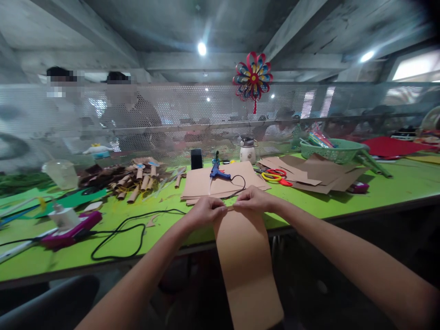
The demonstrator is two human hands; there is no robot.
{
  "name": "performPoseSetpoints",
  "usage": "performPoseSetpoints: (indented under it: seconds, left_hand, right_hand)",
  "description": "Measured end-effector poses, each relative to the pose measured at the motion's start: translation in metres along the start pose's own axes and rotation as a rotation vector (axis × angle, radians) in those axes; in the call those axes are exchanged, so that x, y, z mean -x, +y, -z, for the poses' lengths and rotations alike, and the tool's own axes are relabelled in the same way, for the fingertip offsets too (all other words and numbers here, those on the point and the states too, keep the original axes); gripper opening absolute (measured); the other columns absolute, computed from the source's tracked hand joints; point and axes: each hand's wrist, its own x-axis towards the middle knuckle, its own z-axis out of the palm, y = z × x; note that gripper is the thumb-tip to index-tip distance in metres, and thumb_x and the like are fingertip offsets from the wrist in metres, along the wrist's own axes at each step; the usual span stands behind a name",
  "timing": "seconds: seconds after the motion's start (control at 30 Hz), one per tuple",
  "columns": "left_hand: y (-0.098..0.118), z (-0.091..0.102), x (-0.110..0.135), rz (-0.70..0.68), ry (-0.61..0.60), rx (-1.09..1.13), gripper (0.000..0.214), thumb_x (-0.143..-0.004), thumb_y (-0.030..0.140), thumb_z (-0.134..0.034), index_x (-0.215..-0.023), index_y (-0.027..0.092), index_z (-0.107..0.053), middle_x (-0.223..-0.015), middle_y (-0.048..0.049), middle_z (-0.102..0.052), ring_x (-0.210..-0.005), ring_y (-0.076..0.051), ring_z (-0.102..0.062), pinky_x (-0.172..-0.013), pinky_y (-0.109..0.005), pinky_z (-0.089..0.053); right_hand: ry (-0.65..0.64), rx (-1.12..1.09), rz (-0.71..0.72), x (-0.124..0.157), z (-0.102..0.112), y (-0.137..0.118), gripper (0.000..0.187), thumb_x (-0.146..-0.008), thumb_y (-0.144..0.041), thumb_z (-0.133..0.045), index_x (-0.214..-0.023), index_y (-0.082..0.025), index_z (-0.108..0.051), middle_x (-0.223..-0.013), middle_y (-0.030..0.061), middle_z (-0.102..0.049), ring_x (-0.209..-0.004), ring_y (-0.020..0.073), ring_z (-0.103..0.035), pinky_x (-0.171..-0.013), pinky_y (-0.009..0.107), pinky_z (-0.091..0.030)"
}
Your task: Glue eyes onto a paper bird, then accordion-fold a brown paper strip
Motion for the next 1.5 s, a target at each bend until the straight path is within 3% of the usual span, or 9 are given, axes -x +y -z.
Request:
performPoseSetpoints:
  seconds: [0.4,0.7,0.83,1.0,1.1,1.2,1.37,1.5]
  left_hand:
    - [-0.017,0.0,0.012,-0.03,0.014,-0.037,0.034,-0.083,0.04,-0.047,-0.069,0.012,-0.06,-0.062,0.0016,-0.051,-0.06,-0.011,-0.043,-0.054,-0.021,-0.032]
    - [-0.028,0.008,0.015,-0.029,-0.159,0.267,0.033,-0.084,0.044,-0.05,-0.087,0.013,-0.06,-0.064,0.0026,-0.048,-0.058,-0.009,-0.041,-0.056,-0.021,-0.032]
    - [-0.024,0.011,0.015,-0.014,-0.156,0.359,0.033,-0.083,0.043,-0.053,-0.086,0.011,-0.06,-0.063,0.0031,-0.045,-0.059,-0.009,-0.039,-0.057,-0.021,-0.031]
    - [-0.014,0.011,0.016,-0.004,-0.175,0.54,0.032,-0.081,0.042,-0.058,-0.09,0.012,-0.062,-0.066,0.0019,-0.049,-0.059,-0.008,-0.039,-0.057,-0.021,-0.031]
    - [-0.006,0.006,0.014,-0.02,-0.201,0.63,0.03,-0.08,0.04,-0.061,-0.09,0.012,-0.064,-0.066,0.0012,-0.051,-0.06,-0.008,-0.042,-0.057,-0.02,-0.032]
    - [0.002,-0.002,0.009,-0.052,-0.238,0.684,0.028,-0.077,0.039,-0.066,-0.079,0.011,-0.066,-0.062,0.0006,-0.053,-0.059,-0.008,-0.044,-0.057,-0.021,-0.032]
    - [0.016,-0.021,0.003,-0.084,-0.28,0.762,0.029,-0.074,0.04,-0.068,-0.076,0.01,-0.069,-0.065,-0.0029,-0.06,-0.06,-0.01,-0.05,-0.061,-0.023,-0.039]
    - [0.03,-0.032,0.001,-0.069,-0.262,0.749,0.03,-0.074,0.04,-0.066,-0.082,0.012,-0.071,-0.076,-0.0052,-0.066,-0.067,-0.014,-0.056,-0.066,-0.025,-0.043]
  right_hand:
    - [0.149,-0.164,-0.121,0.01,-0.005,0.016,0.038,-0.067,-0.047,-0.067,-0.06,-0.011,-0.059,-0.052,-0.0036,-0.047,-0.048,0.0058,-0.038,-0.044,0.018,-0.026]
    - [0.082,-0.29,-0.082,0.027,0.007,0.019,0.039,-0.073,-0.044,-0.065,-0.091,-0.009,-0.07,-0.063,-0.0006,-0.057,-0.056,0.0081,-0.045,-0.054,0.021,-0.035]
    - [0.077,-0.538,-0.062,0.034,0.013,0.016,0.039,-0.077,-0.038,-0.066,-0.106,-0.012,-0.067,-0.073,0.0011,-0.061,-0.063,0.0085,-0.051,-0.062,0.022,-0.041]
    - [0.112,-0.811,0.061,0.043,0.021,0.0,0.035,-0.084,-0.033,-0.061,-0.115,-0.016,-0.063,-0.093,0.0067,-0.064,-0.08,0.0124,-0.059,-0.076,0.027,-0.047]
    - [-0.002,-0.772,0.111,0.045,0.017,-0.017,0.04,-0.078,-0.027,-0.068,-0.117,-0.019,-0.061,-0.1,0.0067,-0.064,-0.087,0.0137,-0.06,-0.077,0.026,-0.048]
    - [-0.116,-0.632,0.181,0.042,0.009,-0.036,0.038,-0.073,-0.026,-0.073,-0.109,-0.017,-0.066,-0.099,0.0076,-0.064,-0.086,0.0151,-0.06,-0.074,0.027,-0.049]
    - [-0.005,-0.505,0.383,0.039,0.003,-0.058,0.018,-0.072,-0.03,-0.074,-0.079,-0.014,-0.07,-0.087,0.0046,-0.058,-0.086,0.0134,-0.055,-0.079,0.029,-0.047]
    - [0.004,-0.531,0.309,0.041,0.002,-0.056,0.019,-0.074,-0.032,-0.072,-0.076,-0.013,-0.066,-0.079,0.0025,-0.057,-0.071,0.0109,-0.055,-0.065,0.025,-0.048]
